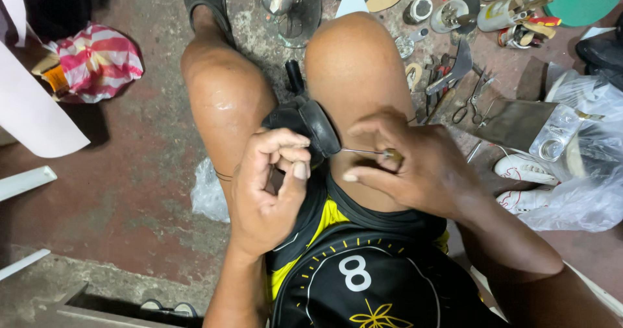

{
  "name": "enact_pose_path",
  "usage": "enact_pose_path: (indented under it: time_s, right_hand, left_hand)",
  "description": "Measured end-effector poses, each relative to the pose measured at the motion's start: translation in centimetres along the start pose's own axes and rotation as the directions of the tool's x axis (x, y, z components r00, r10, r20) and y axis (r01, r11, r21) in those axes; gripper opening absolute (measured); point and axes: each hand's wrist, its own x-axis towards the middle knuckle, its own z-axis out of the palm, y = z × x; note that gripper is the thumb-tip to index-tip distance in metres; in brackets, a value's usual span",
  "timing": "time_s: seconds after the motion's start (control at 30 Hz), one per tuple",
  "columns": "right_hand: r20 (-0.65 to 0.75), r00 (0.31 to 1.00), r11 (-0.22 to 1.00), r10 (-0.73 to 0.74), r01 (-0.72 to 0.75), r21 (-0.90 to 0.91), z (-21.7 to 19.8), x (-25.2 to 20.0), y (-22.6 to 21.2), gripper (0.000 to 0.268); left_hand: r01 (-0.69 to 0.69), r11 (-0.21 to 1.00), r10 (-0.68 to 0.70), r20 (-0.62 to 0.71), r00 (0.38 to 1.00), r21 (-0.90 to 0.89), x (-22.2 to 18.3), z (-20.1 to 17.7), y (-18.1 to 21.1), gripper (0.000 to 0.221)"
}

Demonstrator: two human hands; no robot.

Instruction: The person sews the sole of a black shoe by hand using a needle and thread, pulling the thread through the material in a repeated motion.

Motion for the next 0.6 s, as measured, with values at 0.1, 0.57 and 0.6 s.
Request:
enact_pose_path:
  time_s: [0.1, 0.57, 0.6]
  right_hand:
    - [0.080, 0.997, 0.990, -0.023, 0.034, -0.140, -1.6, -0.8, 1.0, 0.023]
    - [0.075, 0.995, 0.960, -0.069, 0.046, 0.275, -4.3, -1.3, -1.9, 0.007]
    - [0.072, 0.995, 0.961, -0.075, 0.053, 0.272, -4.0, -0.7, -2.3, 0.009]
  left_hand:
    - [0.104, 0.958, -0.088, 0.071, 0.994, -0.269, -0.1, -0.9, -0.6, 0.033]
    - [-0.108, 0.919, -0.006, 0.287, 0.958, 0.380, 2.0, 0.8, 4.4, 0.071]
    - [-0.080, 0.908, -0.035, 0.262, 0.964, 0.412, 2.0, 1.0, 4.5, 0.073]
